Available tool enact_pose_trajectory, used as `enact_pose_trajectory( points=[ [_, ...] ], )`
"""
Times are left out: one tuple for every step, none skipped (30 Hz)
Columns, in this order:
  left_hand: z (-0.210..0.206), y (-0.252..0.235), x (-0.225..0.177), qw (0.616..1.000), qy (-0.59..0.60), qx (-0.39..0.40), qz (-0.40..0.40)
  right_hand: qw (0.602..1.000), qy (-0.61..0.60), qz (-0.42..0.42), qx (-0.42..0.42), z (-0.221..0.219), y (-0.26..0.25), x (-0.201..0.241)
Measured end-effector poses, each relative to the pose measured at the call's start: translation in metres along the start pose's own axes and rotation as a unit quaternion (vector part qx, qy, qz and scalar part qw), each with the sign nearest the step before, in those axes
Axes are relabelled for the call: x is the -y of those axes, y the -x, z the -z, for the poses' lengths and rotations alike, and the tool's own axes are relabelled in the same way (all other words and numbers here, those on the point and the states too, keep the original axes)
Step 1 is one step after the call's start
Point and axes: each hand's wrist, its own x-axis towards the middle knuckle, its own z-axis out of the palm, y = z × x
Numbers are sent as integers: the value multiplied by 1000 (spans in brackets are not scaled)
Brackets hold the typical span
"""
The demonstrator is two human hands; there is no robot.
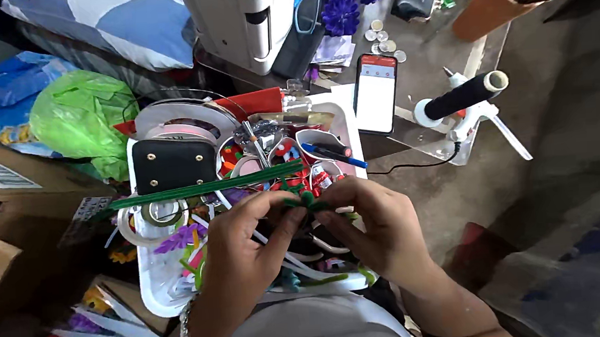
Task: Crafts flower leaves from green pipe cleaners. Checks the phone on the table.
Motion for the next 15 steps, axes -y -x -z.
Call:
enact_pose_trajectory(
  points=[
    [-1,0,0,1000,-2,-1,1,1000,10,3,5,0,-2,0],
    [-1,0,-1,1000,-3,-2,2,1000,22,7,11,1,-3,-1],
    [-2,0,-2,1000,-5,-3,5,999,36,11,13,1,-5,-1],
    [-2,0,-2,1000,-6,-4,11,998,53,16,16,2,-7,0],
    [-2,-1,-3,1000,-4,-3,20,997,70,21,17,2,-9,0],
    [-3,-1,-4,1000,-1,-3,30,996,86,27,16,3,-9,1],
    [-4,-2,-4,999,2,-2,39,994,102,33,14,3,-10,1],
    [-5,-2,-3,999,5,1,42,992,115,40,13,3,-10,1],
    [-6,-3,-2,999,8,3,44,991,126,47,12,3,-11,1],
    [-6,-4,-1,999,8,7,47,989,135,55,13,4,-11,0],
    [-7,-4,-1,999,7,11,50,987,145,66,15,5,-12,0],
    [-8,-5,0,998,8,14,54,984,156,79,20,5,-13,-1],
    [-8,-5,0,998,10,17,58,981,167,92,27,6,-14,-1],
    [-8,-5,1,998,12,20,61,977,181,106,35,6,-15,-2],
    [-8,-4,2,997,14,25,65,971,197,123,47,7,-16,-1]
  ],
)
